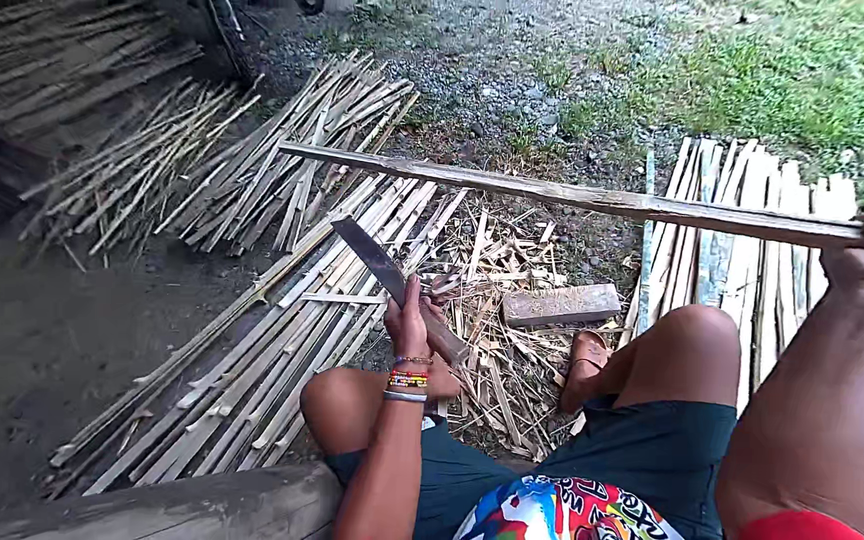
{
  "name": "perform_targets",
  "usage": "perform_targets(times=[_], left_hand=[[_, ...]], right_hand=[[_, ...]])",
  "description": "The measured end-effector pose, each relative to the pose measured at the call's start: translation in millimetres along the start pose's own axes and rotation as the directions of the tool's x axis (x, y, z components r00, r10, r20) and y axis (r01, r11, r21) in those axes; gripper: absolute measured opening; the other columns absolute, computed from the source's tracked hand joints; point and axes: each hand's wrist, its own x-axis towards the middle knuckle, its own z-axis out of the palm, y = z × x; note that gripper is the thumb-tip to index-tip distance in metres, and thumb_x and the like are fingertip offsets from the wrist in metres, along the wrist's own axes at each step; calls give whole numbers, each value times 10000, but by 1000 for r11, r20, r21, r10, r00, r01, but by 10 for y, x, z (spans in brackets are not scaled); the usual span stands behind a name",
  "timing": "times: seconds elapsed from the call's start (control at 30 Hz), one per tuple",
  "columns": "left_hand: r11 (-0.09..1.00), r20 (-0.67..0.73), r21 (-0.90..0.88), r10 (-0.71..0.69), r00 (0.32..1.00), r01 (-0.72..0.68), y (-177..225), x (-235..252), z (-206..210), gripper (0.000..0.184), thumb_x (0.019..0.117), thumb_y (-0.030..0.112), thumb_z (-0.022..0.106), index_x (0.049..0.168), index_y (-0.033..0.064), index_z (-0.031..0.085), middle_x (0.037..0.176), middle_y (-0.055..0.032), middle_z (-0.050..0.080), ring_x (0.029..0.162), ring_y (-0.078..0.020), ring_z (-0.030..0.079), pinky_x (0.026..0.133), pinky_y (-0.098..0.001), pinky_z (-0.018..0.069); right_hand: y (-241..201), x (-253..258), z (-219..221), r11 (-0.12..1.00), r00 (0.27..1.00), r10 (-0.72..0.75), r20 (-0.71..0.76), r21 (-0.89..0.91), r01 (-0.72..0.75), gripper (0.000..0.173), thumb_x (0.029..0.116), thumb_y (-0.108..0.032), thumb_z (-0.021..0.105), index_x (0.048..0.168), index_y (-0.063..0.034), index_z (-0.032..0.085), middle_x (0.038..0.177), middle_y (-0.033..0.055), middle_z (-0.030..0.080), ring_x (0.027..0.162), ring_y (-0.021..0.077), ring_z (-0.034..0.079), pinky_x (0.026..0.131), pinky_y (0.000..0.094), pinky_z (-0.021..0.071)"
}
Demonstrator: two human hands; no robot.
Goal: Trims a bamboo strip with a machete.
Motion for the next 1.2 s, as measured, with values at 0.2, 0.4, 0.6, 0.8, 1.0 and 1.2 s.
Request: perform_targets(times=[0.2, 0.4, 0.6, 0.8, 1.0, 1.2], left_hand=[[997, 458, -54, 68, 886, -49, 510, -132, 291, 432, 1066, 551, 446, 1318, 227, 580, 1154, 8, 722, 586, -59, 631, 511, -189, 535], [998, 447, -48, 53, 893, -35, 638, -215, 493, 341, 1040, 496, 561, 1197, 200, 626, 692, -13, 632, 494, -122, 611, 468, -257, 549], [985, 390, -135, 154, 908, -109, 693, -92, 636, 301, 1084, 444, 494, 1203, 181, 578, 738, 12, 646, 535, -103, 631, 505, -240, 569], [954, 322, -182, 285, 903, -236, 709, 96, 936, 201, 1079, 191, 548, 1190, 26, 520, 823, -80, 642, 570, -173, 648, 541, -334, 619], [913, 386, -115, 405, 829, -392, 660, 42, 1112, 259, 1085, 190, 536, 1247, -10, 509, 849, -107, 651, 587, -194, 668, 568, -356, 635], [905, 504, 37, 349, 790, -424, 707, 123, 1059, 310, 1016, 165, 660, 1247, -13, 555, 896, -107, 713, 560, -187, 669, 509, -334, 616]], right_hand=[[419, -348, 251, 998, 998, 47, -40, 34, -46, 583, 1115, -402, 223, 610, -166, 395, 447, -43, 356, 382, 79, 385, 430, 223, 393], [942, -411, 167, 961, 967, 257, 3, 104, -255, 567, 1092, -476, 235, 718, -138, 494, 558, 14, 524, 526, 143, 580, 577, 303, 549], [1021, -817, 70, 582, 887, -161, -432, -768, -269, 860, 976, -460, 623, 1604, -68, 185, 1556, 223, 369, 1394, 334, 432, 1081, 473, 445], [1448, -1161, 556, 155, 640, 290, 712, -695, 702, 560, 986, -370, 590, 1389, 17, 548, 1453, 218, 523, 1395, 320, 462, 1180, 490, 364], [2245, -1195, 893, 298, 128, 831, 541, -627, 719, 482, 968, -461, 614, 1227, -55, 631, 1002, 109, 690, 916, 247, 675, 841, 521, 533], [2243, -1249, 905, 362, 233, 742, 629, -668, 651, 322, 969, -342, 683, 978, -22, 655, 709, 59, 662, 591, 162, 665, 624, 406, 594]])
